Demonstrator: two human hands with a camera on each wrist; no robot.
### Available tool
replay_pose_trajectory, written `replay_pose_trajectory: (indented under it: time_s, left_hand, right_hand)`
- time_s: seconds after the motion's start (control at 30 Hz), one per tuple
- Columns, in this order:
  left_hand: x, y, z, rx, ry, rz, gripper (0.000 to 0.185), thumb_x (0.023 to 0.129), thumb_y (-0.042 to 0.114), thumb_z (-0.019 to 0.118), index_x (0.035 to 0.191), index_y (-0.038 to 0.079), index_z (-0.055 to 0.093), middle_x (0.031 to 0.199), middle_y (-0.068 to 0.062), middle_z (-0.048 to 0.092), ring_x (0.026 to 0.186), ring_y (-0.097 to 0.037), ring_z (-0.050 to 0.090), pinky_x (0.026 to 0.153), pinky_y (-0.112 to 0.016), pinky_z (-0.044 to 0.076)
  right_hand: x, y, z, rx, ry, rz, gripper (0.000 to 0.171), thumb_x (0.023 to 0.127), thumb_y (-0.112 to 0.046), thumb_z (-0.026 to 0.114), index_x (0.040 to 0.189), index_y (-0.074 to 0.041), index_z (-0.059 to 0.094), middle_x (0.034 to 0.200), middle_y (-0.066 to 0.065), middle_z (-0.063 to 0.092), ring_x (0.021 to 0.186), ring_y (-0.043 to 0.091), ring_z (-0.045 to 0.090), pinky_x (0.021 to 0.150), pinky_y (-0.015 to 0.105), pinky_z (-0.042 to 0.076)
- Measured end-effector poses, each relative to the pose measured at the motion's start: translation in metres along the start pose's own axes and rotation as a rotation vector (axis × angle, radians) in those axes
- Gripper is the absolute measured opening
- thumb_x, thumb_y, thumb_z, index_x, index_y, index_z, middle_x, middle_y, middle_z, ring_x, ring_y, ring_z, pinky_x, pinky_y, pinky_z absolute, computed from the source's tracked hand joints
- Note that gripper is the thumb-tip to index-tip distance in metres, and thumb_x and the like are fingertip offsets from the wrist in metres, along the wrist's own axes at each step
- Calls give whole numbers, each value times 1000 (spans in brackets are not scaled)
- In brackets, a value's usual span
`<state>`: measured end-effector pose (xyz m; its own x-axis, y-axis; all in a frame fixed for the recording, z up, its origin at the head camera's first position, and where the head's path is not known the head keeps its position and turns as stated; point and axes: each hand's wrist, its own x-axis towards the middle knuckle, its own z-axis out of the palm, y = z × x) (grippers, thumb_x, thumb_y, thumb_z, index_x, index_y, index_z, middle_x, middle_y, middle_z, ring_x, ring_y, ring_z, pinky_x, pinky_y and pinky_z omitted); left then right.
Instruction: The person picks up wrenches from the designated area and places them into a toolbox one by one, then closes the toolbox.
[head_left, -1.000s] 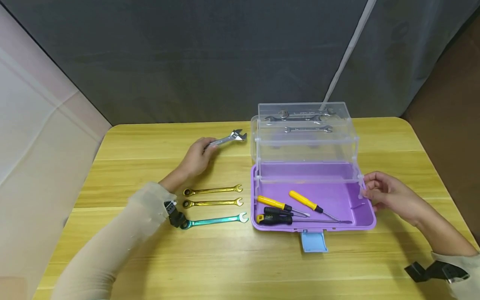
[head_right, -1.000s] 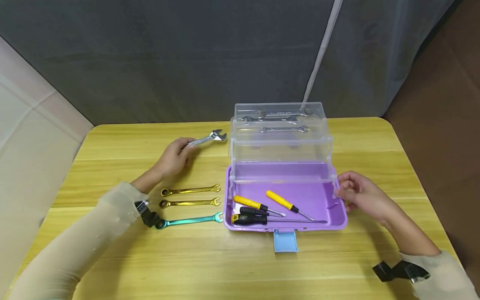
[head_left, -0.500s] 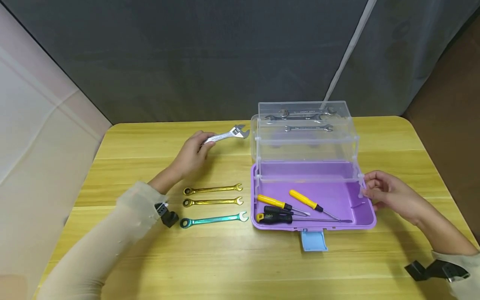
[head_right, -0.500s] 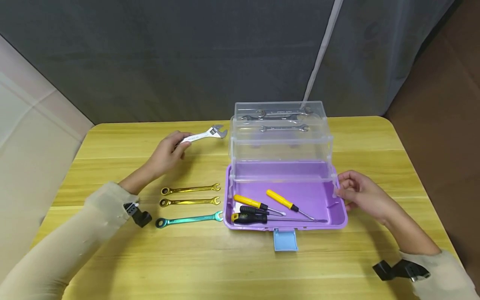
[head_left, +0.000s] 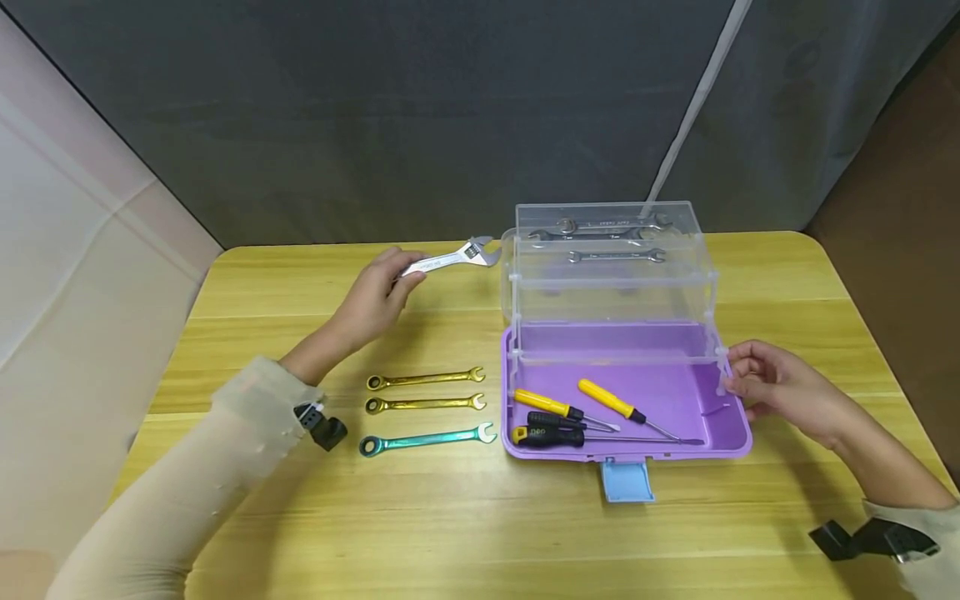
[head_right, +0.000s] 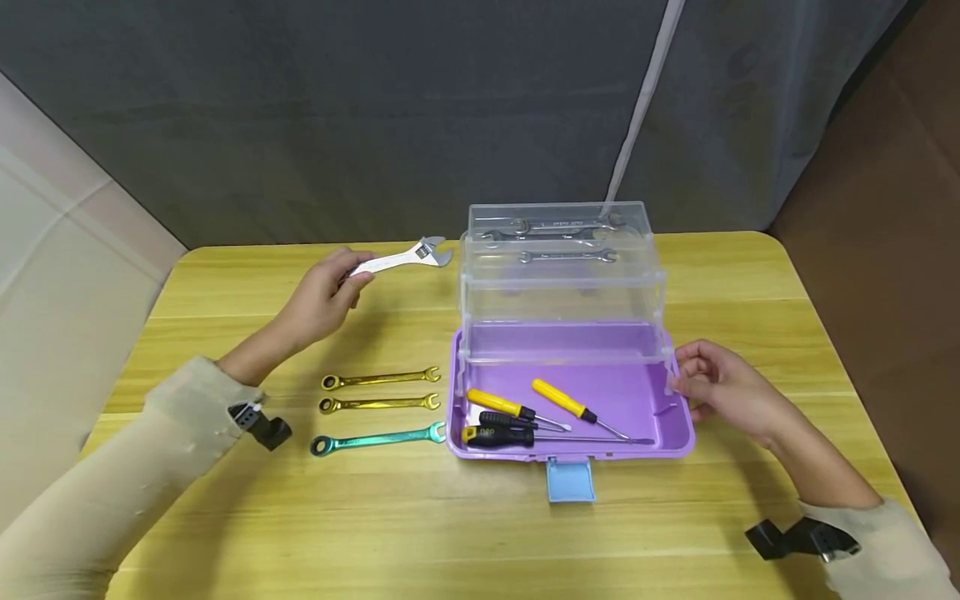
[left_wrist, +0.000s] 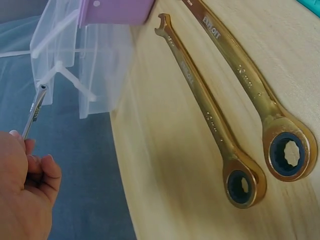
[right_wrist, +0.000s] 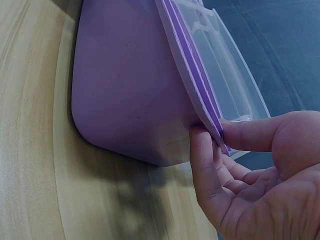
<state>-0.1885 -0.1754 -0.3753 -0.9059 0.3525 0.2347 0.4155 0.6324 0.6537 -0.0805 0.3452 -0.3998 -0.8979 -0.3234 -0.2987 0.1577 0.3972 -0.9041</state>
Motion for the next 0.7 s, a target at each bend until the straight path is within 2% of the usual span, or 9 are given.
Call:
replay_pose_trajectory:
  time_s: [0.37, 0.7]
  left_hand:
    - [1, 12, -5, 7, -1, 82, 32, 106, 13, 53, 131, -5, 63, 86, -10, 48, 72, -21, 41, 65, -34, 35]
    - [5, 28, -4, -5, -1, 104, 30, 106, 13, 55, 129, -3, 64, 87, -10, 48, 73, -21, 42, 66, -34, 35]
  right_hand:
    - [0, -1, 0, -9, 1, 6, 25, 102, -1, 57, 122, 8, 43, 94, 2, 59, 80, 15, 64, 63, 35, 58]
    - [0, -1, 0, 3, -7, 0, 23, 102, -1, 57, 120, 6, 44, 93, 2, 60, 80, 15, 64, 64, 35, 58]
